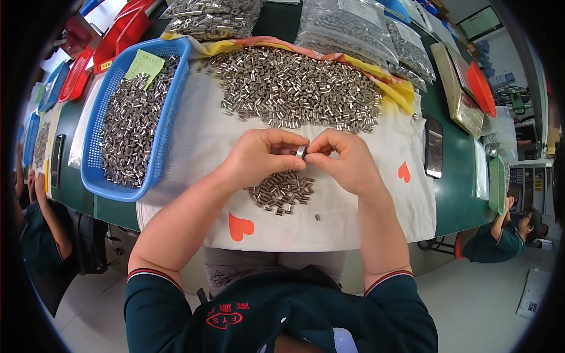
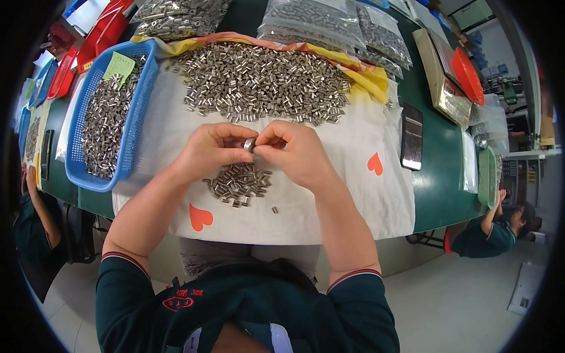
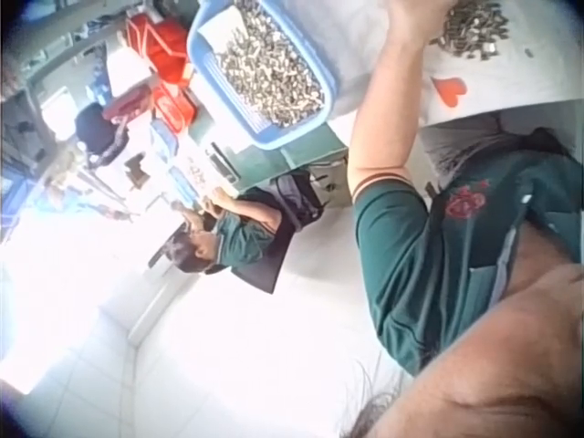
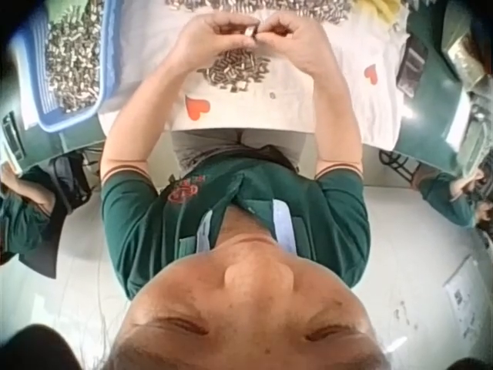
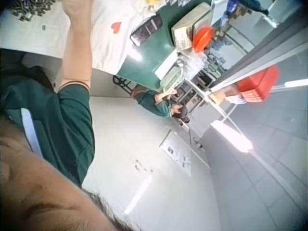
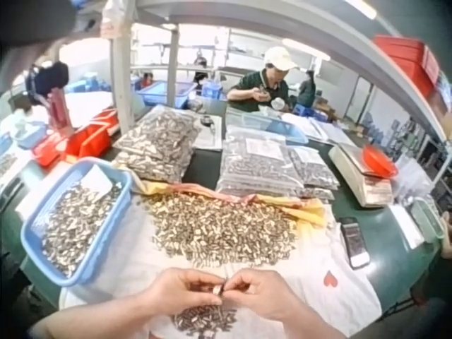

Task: Inspecting and sorting small metal components on a workbench in a factory setting.

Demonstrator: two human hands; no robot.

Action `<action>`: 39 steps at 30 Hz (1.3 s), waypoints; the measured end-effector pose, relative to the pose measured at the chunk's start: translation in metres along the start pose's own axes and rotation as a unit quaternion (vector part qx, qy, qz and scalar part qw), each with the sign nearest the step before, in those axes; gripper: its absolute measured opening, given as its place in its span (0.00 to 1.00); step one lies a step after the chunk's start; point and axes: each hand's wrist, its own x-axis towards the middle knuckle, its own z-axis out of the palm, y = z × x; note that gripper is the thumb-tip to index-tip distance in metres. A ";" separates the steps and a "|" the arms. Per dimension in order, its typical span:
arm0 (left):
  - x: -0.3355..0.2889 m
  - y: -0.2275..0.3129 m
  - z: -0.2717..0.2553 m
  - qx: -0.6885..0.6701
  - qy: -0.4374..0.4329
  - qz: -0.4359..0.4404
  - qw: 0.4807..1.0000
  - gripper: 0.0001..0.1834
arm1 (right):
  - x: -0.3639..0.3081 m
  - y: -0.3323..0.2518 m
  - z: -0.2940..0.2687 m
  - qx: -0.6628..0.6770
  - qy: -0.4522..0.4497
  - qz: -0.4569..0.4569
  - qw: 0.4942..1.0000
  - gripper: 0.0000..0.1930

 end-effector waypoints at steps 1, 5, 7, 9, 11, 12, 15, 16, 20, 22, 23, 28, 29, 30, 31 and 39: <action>0.000 -0.002 0.000 0.000 -0.002 0.000 1.000 0.19 | -0.001 0.000 0.000 -0.001 0.001 0.001 1.000 0.04; -0.001 -0.003 0.003 0.032 -0.007 -0.010 0.999 0.18 | 0.000 0.000 -0.013 -0.049 -0.028 -0.001 0.998 0.04; -0.005 -0.001 0.004 0.116 -0.018 -0.003 0.993 0.18 | 0.004 0.004 -0.027 -0.057 -0.053 -0.009 0.997 0.05; -0.005 -0.001 0.004 0.135 -0.045 0.000 0.990 0.18 | 0.007 0.009 -0.040 -0.063 0.187 0.017 0.980 0.05; -0.007 0.006 0.005 0.179 -0.080 -0.013 0.980 0.18 | 0.009 0.016 -0.036 -0.131 0.187 0.002 0.974 0.04; -0.006 0.006 0.005 0.180 -0.079 -0.013 0.980 0.18 | 0.011 0.018 -0.032 -0.197 0.184 -0.012 0.963 0.04; -0.005 0.004 0.004 0.171 -0.092 0.009 0.981 0.18 | 0.015 0.028 -0.028 -0.337 0.156 -0.045 0.927 0.04; -0.004 0.004 0.004 0.154 -0.089 0.008 0.984 0.17 | 0.016 0.031 -0.028 -0.423 0.163 -0.092 0.886 0.04; -0.003 0.000 0.001 0.092 -0.069 -0.020 0.993 0.18 | 0.017 0.026 -0.023 -0.436 0.127 -0.090 0.887 0.04; -0.001 -0.003 -0.001 0.052 -0.051 -0.011 0.997 0.18 | 0.016 0.026 -0.020 -0.452 0.117 -0.124 0.876 0.04; 0.000 -0.005 -0.002 0.010 -0.033 -0.002 0.999 0.18 | 0.014 0.021 -0.017 -0.451 0.116 -0.125 0.876 0.04; 0.001 -0.005 -0.005 -0.092 0.003 0.008 0.996 0.18 | -0.001 -0.005 -0.004 -0.050 0.035 -0.053 0.997 0.04; 0.001 -0.004 -0.004 -0.093 0.000 0.020 0.996 0.18 | -0.001 -0.005 -0.002 -0.050 0.035 -0.052 0.997 0.04; 0.001 -0.004 -0.004 -0.093 -0.004 0.031 0.995 0.18 | -0.001 -0.004 0.001 -0.048 0.040 -0.069 0.996 0.04; 0.001 -0.005 -0.004 -0.094 -0.004 0.030 0.995 0.18 | -0.001 -0.004 0.004 -0.047 0.044 -0.085 0.994 0.04; 0.002 -0.007 0.000 -0.044 0.047 0.012 0.998 0.18 | 0.000 0.003 0.017 -0.239 0.140 -0.228 0.933 0.05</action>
